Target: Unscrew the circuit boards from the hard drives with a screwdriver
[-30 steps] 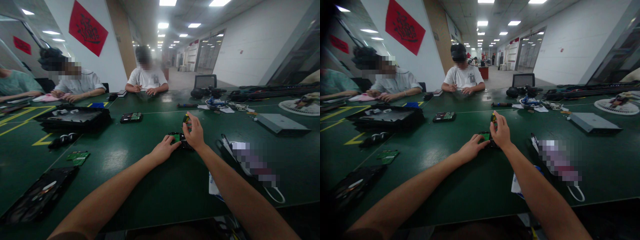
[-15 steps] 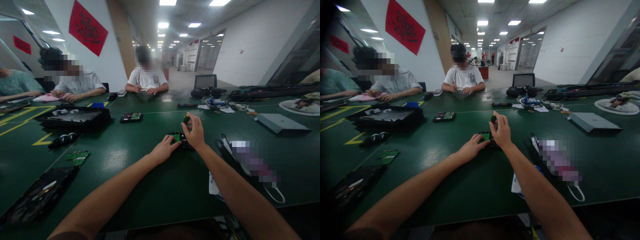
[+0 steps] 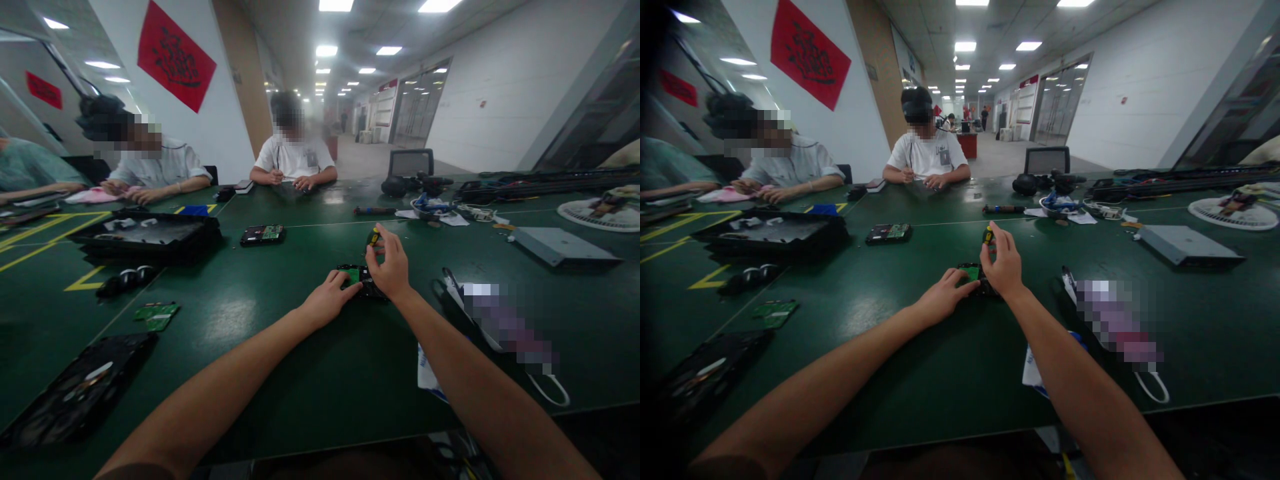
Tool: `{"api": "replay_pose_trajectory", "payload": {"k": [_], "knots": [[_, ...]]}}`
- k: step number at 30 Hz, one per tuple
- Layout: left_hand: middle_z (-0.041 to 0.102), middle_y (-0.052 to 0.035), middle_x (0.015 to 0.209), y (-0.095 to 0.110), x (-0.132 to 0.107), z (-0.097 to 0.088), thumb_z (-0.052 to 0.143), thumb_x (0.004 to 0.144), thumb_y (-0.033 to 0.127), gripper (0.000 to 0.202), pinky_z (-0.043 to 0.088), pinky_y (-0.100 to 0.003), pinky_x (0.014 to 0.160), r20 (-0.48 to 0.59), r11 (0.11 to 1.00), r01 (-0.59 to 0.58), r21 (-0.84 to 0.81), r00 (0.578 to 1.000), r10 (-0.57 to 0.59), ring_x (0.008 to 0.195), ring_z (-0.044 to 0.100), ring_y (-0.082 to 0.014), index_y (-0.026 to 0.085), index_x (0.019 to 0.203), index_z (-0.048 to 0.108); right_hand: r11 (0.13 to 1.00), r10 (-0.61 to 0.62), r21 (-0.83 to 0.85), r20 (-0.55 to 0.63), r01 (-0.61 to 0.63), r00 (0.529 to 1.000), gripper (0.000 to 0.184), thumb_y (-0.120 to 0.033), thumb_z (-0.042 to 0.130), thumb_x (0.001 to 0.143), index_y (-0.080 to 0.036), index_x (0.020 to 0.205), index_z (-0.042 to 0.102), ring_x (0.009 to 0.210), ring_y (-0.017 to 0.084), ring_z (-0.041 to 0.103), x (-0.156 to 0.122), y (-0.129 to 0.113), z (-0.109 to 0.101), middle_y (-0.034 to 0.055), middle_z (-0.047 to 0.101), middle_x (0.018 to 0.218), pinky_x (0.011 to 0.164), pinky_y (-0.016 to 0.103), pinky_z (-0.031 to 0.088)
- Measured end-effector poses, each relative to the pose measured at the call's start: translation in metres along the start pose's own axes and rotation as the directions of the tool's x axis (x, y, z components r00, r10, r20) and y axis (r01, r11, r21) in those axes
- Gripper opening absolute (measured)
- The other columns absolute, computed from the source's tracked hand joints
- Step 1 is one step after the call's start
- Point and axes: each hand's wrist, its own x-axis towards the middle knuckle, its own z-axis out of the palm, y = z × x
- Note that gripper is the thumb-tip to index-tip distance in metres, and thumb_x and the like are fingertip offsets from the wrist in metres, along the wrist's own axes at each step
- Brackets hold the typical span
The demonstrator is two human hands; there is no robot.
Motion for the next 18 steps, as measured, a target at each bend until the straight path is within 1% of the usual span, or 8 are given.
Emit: {"api": "replay_pose_trajectory", "payload": {"k": [2, 6, 9, 12, 18], "knots": [[0.047, -0.0115, 0.136, 0.0005, 0.0001, -0.0007, 0.047, 0.102, 0.019, 0.046, 0.052, -0.046, 0.101, 0.005, 1.0, 0.007, -0.002, 1.0, -0.007, 0.132, 0.043, -0.0302, 0.03, 0.147, 0.049, 1.0, 0.005, 0.0, 0.006, -0.005, 1.0, 0.057, -0.029, 0.053, 0.098, -0.026, 0.153, 0.04, 0.095, 0.024, 0.067, 0.0001, -0.0002, 0.0, 0.0149, 0.057, 0.13, 0.078, 0.044, 0.065], [0.047, -0.0111, 0.136, 0.0012, 0.0, -0.0019, 0.046, 0.103, 0.02, 0.044, 0.051, -0.045, 0.101, 0.006, 1.0, 0.009, 0.0, 1.0, -0.009, 0.132, 0.043, -0.0302, 0.03, 0.146, 0.05, 1.0, 0.017, 0.016, 0.001, -0.017, 1.0, 0.055, -0.031, 0.058, 0.097, -0.026, 0.149, 0.043, 0.09, 0.023, 0.067, -0.0004, -0.0004, 0.0001, 0.0136, 0.057, 0.129, 0.075, 0.042, 0.065], [0.047, -0.0124, 0.136, 0.0009, -0.0001, -0.0016, 0.046, 0.103, 0.019, 0.045, 0.051, -0.045, 0.1, 0.009, 1.0, 0.002, 0.0, 1.0, -0.002, 0.132, 0.043, -0.0315, 0.028, 0.147, 0.05, 1.0, 0.004, 0.014, -0.011, -0.004, 1.0, 0.055, -0.03, 0.057, 0.097, -0.025, 0.149, 0.042, 0.093, 0.023, 0.067, -0.001, 0.0004, 0.0011, 0.0143, 0.058, 0.13, 0.078, 0.043, 0.064], [0.048, -0.0118, 0.135, 0.0001, -0.0001, -0.0007, 0.047, 0.102, 0.019, 0.046, 0.05, -0.045, 0.102, 0.003, 1.0, 0.0, -0.009, 1.0, 0.0, 0.131, 0.045, -0.031, 0.028, 0.147, 0.05, 1.0, 0.004, 0.005, -0.01, -0.004, 1.0, 0.056, -0.029, 0.055, 0.097, -0.024, 0.151, 0.04, 0.092, 0.023, 0.068, -0.0013, 0.002, 0.0022, 0.0155, 0.058, 0.132, 0.08, 0.044, 0.064], [0.048, -0.0107, 0.135, 0.0, -0.0003, 0.0003, 0.046, 0.102, 0.018, 0.046, 0.051, -0.045, 0.101, -0.014, 1.0, -0.004, 0.013, 1.0, 0.004, 0.13, 0.045, -0.0296, 0.029, 0.146, 0.05, 1.0, 0.008, -0.022, -0.003, -0.008, 1.0, 0.056, -0.035, 0.059, 0.097, -0.026, 0.149, 0.042, 0.089, 0.023, 0.066, -0.0003, 0.001, 0.0007, 0.0129, 0.059, 0.122, 0.076, 0.044, 0.064]]}}
